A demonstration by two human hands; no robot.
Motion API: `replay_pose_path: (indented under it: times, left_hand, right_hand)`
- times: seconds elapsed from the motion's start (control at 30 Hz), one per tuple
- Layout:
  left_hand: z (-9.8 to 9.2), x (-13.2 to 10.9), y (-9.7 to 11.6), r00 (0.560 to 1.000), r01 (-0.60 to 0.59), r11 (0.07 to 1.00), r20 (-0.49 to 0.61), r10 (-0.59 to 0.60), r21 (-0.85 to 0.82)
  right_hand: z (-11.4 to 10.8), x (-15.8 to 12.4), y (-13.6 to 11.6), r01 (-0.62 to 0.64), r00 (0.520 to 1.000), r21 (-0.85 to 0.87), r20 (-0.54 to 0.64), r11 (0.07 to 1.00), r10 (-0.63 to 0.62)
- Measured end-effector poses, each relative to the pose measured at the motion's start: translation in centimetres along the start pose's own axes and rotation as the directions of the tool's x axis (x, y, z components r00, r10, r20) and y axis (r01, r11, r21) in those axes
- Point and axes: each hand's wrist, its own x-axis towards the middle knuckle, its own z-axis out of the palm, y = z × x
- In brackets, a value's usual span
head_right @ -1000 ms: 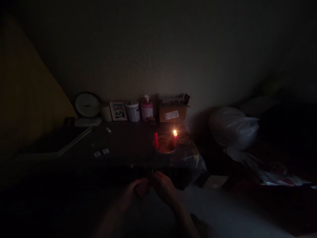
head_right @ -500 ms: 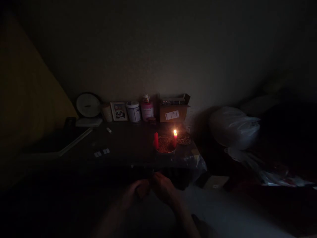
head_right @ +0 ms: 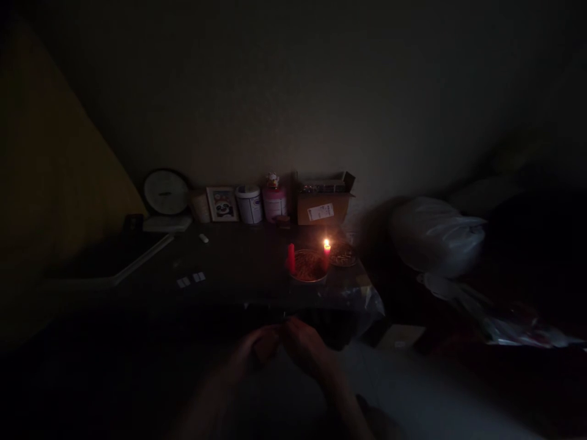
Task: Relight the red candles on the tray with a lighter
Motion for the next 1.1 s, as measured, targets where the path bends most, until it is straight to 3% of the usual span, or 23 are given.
replay_pose_path:
  times: [0.17, 0.3, 0.47, 0.63, 0.83, 1.0, 1.1]
  left_hand:
    - [-0.2, -0.1, 0.2, 0.999, -0.005, 1.000, 0.051, 0.006, -0.020]
    - [-0.3, -0.3, 0.4, 0.993, -0.058, 0.997, 0.096, 0.062, -0.044]
    - [0.0, -0.8, 0.9, 0.994, -0.085, 0.995, 0.070, 0.089, -0.048]
    - [0.5, -1.6, 1.3, 0.986, -0.158, 0.987, 0.048, 0.157, 0.005]
    - [0.3, -1.2, 1.3, 0.935, -0.355, 0.925, 0.064, 0.350, 0.135]
    - [0.0, -1.1, 1.6, 0.934, -0.355, 0.922, 0.015, 0.357, 0.156]
    - [-0.2, -1.2, 1.6, 0.938, -0.333, 0.930, -0.044, 0.344, 0.157]
  right_hand:
    - [-0.6, 0.3, -0.4, -0.043, 0.999, 0.039, -0.014, 0.998, 0.044]
    - [-0.7, 0.2, -0.1, -0.039, 0.998, 0.183, -0.033, 0.982, 0.045]
    - [-0.7, 0.2, 0.7, -0.094, 0.985, 0.441, -0.089, 0.892, 0.148]
    - [-1.1, 0.6, 0.1, -0.154, 0.958, 0.478, -0.141, 0.865, 0.248]
    - [-0.8, 1.1, -1.3, -0.288, 0.916, 0.597, -0.055, 0.748, 0.397]
    - [-0.6, 1.3, -2.2, -0.310, 0.902, 0.763, 0.047, 0.567, 0.430]
    - [-0.5, 1.3, -2.3, -0.290, 0.916, 0.791, 0.066, 0.539, 0.396]
